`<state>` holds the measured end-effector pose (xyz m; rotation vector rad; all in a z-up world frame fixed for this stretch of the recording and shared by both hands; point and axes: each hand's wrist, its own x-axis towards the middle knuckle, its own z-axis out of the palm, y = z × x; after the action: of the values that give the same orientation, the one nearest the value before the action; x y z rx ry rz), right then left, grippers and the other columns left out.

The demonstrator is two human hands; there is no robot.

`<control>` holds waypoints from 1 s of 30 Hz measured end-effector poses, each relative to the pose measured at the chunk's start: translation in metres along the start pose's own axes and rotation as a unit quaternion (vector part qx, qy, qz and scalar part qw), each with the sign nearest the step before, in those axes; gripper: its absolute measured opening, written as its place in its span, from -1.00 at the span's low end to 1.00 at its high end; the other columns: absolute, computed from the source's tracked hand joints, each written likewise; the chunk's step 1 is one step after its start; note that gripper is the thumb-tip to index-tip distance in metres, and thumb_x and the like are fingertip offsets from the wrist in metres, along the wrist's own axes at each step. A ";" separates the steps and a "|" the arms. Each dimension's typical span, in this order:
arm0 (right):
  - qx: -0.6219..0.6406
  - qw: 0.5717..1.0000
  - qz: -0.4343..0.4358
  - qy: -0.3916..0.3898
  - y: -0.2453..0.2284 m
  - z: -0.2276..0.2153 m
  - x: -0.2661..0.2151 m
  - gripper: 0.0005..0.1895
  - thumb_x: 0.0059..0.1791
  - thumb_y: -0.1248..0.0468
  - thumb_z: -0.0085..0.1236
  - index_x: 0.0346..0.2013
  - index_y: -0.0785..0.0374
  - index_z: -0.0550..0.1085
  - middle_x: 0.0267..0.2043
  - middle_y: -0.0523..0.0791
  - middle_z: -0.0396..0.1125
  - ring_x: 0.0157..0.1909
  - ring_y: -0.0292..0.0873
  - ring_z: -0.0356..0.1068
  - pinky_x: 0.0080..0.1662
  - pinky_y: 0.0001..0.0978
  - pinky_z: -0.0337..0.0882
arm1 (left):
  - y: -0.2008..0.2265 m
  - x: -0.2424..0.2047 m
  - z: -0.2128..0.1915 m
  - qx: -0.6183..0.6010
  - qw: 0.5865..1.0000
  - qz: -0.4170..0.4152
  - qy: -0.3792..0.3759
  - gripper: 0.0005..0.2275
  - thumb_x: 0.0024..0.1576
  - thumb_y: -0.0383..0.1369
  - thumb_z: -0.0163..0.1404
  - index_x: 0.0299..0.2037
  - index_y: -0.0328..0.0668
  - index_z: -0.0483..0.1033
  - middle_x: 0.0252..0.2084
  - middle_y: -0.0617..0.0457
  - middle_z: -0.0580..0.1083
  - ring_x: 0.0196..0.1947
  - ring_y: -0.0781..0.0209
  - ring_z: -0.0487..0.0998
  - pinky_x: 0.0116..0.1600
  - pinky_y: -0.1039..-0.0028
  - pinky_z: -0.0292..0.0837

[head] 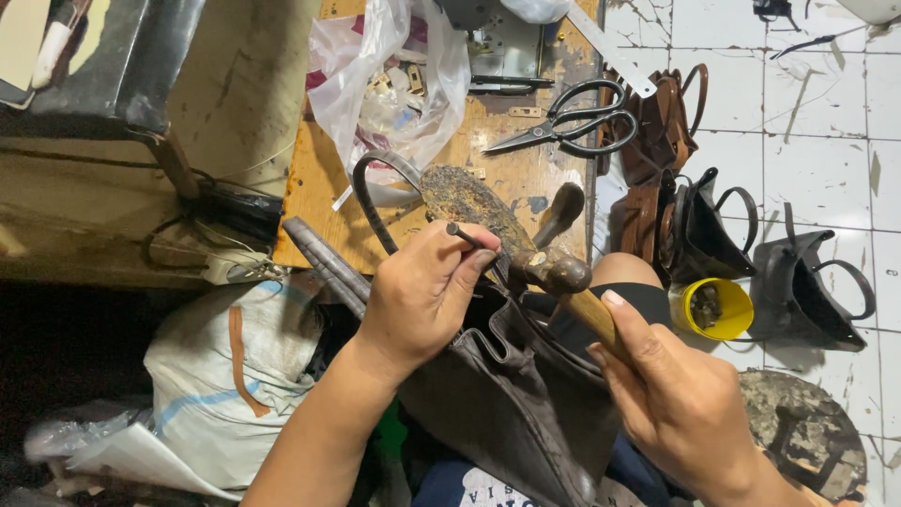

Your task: Assembling or repairing a leather bag using a hammer, punch, and metal hardware

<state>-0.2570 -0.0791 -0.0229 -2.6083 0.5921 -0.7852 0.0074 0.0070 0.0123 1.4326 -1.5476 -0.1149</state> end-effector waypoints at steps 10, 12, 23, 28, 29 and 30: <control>-0.018 1.000 -0.005 -0.005 -0.001 -0.002 0.001 -0.40 0.04 0.29 0.21 0.36 0.33 0.28 -0.42 -0.07 0.29 -0.51 -0.09 0.21 -0.41 -0.21 0.26 | 0.001 -0.001 0.001 0.007 1.000 0.011 -0.005 -0.89 0.33 -0.51 -0.08 -0.06 -0.38 0.49 -0.09 -0.06 0.51 -0.17 0.06 0.58 0.03 0.36 0.52; -0.017 1.000 -0.002 -0.007 0.000 -0.002 0.001 -0.39 0.04 0.28 0.21 0.37 0.31 0.27 -0.42 -0.08 0.29 -0.52 -0.10 0.22 -0.41 -0.22 0.26 | 0.001 0.000 0.001 0.002 1.000 0.009 -0.003 -0.89 0.33 -0.50 -0.08 -0.05 -0.38 0.48 -0.10 -0.07 0.51 -0.16 0.06 0.59 0.04 0.37 0.52; -0.004 1.000 -0.021 -0.005 0.003 -0.010 0.009 -0.44 0.04 0.29 0.17 0.31 0.39 0.31 -0.26 0.00 0.42 -0.43 -0.09 0.36 -0.32 -0.24 0.38 | 0.002 0.000 0.002 -0.018 0.999 0.026 -0.008 -0.89 0.33 -0.52 -0.10 -0.02 -0.39 0.45 -0.14 -0.12 0.51 -0.16 0.02 0.59 0.04 0.35 0.54; 0.000 0.999 -0.053 0.000 0.009 -0.028 0.016 -0.42 -0.02 0.31 0.26 0.27 0.40 0.33 0.13 0.05 0.46 -0.20 -0.08 0.54 -0.16 -0.28 0.50 | 0.002 0.000 0.002 0.029 0.998 0.060 -0.016 -0.86 0.35 -0.51 -0.14 0.02 -0.42 0.44 -0.10 -0.17 0.52 -0.11 -0.07 0.61 0.09 0.25 0.54; -0.002 0.999 -0.054 0.001 0.009 -0.033 0.017 -0.42 -0.02 0.31 0.26 0.27 0.40 0.33 0.13 0.05 0.46 -0.20 -0.08 0.54 -0.16 -0.28 0.50 | 0.003 0.002 0.001 0.029 0.998 0.061 -0.015 -0.86 0.35 -0.51 -0.14 0.02 -0.42 0.44 -0.10 -0.17 0.52 -0.11 -0.07 0.61 0.09 0.25 0.54; 0.003 1.000 -0.020 0.000 0.008 -0.039 0.017 -0.37 -0.03 0.27 0.27 0.31 0.33 0.32 0.14 0.03 0.47 -0.24 -0.11 0.53 -0.18 -0.33 0.49 | 0.005 0.003 0.001 0.028 0.997 0.065 -0.023 -0.86 0.35 -0.51 -0.15 -0.02 -0.43 0.44 -0.12 -0.18 0.52 -0.13 -0.08 0.61 0.08 0.25 0.54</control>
<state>-0.2694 -0.1021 0.0114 -2.6221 0.5370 -0.7983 0.0041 0.0054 0.0166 1.3779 -1.6886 -0.0266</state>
